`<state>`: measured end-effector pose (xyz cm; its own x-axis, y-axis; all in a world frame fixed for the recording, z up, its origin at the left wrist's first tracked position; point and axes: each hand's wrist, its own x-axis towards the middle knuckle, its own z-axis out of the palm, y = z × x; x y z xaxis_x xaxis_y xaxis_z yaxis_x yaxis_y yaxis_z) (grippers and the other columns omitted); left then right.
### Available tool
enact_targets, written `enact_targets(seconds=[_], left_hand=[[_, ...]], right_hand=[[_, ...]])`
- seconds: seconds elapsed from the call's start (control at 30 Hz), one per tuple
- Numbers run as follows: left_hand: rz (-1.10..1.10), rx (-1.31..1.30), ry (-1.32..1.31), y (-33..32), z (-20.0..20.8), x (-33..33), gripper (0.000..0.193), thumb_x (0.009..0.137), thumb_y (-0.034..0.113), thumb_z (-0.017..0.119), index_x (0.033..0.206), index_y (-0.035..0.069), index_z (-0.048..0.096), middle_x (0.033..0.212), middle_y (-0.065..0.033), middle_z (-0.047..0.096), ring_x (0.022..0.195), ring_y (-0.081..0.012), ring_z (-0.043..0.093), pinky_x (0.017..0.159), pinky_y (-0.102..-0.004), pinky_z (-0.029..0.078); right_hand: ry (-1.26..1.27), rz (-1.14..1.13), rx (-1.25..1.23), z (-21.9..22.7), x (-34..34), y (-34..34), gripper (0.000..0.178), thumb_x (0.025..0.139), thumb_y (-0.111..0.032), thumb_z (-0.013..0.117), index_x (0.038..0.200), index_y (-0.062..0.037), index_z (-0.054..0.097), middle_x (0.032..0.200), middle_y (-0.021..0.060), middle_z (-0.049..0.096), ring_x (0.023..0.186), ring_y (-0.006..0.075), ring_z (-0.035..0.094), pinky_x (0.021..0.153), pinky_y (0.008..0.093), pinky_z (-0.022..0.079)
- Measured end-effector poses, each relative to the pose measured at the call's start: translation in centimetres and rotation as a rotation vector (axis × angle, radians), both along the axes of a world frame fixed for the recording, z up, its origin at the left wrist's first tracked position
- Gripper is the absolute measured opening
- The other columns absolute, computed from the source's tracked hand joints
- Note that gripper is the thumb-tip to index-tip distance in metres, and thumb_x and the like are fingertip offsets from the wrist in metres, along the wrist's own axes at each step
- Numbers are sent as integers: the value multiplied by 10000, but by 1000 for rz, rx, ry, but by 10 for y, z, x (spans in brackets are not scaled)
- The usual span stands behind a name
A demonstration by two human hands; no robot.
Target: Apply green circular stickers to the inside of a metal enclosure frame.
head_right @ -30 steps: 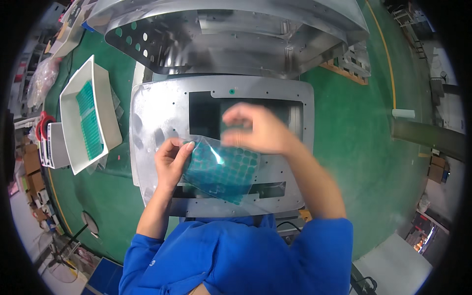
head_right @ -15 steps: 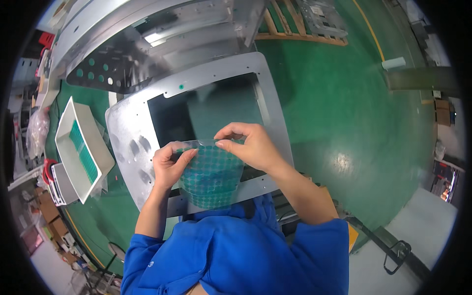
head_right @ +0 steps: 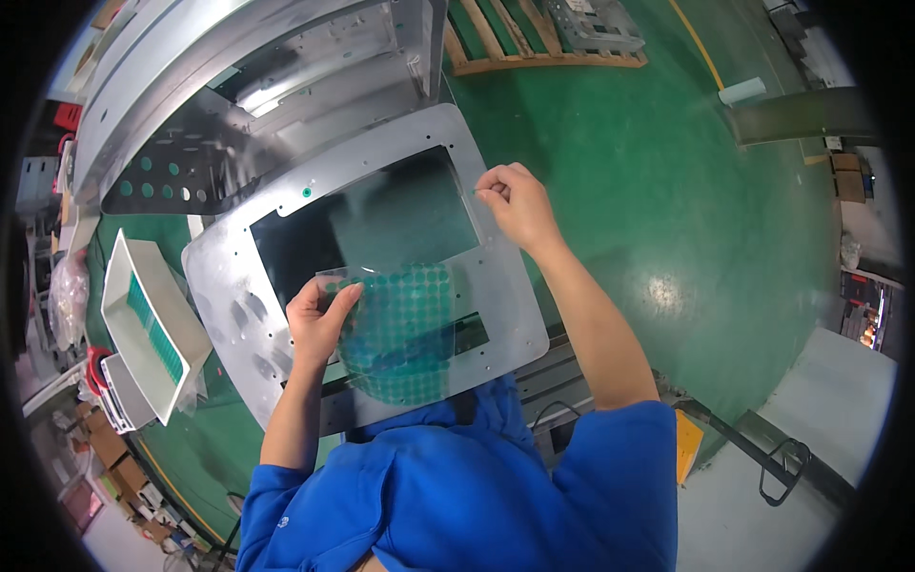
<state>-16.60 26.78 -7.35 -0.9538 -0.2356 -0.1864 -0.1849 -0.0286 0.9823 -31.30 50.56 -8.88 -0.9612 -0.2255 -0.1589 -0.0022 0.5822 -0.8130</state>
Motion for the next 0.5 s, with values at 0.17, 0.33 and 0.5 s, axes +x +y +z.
enact_targets(seconds=[0.17,0.33,0.5], left_hand=[[31,35,-35,0,-1,2,94,759,68,666,776,4,600,593,18,562,490,-16,472,430,-160,361],[36,27,-21,0,-5,2,98,757,76,671,766,9,600,588,26,561,491,-13,469,429,-157,352],[46,24,-31,-3,-7,3,97,756,77,672,760,14,599,584,30,557,494,-12,468,431,-156,352]], right_hand=[[-8,50,1,-2,-5,-1,56,727,-35,603,780,-17,599,759,38,495,609,126,469,608,253,421],[-60,74,-15,-4,-11,0,54,734,-41,596,782,-17,602,764,34,482,623,118,463,616,246,417],[-102,108,-39,0,-11,3,51,753,-48,602,794,-18,602,765,-3,466,616,70,406,586,214,378]])
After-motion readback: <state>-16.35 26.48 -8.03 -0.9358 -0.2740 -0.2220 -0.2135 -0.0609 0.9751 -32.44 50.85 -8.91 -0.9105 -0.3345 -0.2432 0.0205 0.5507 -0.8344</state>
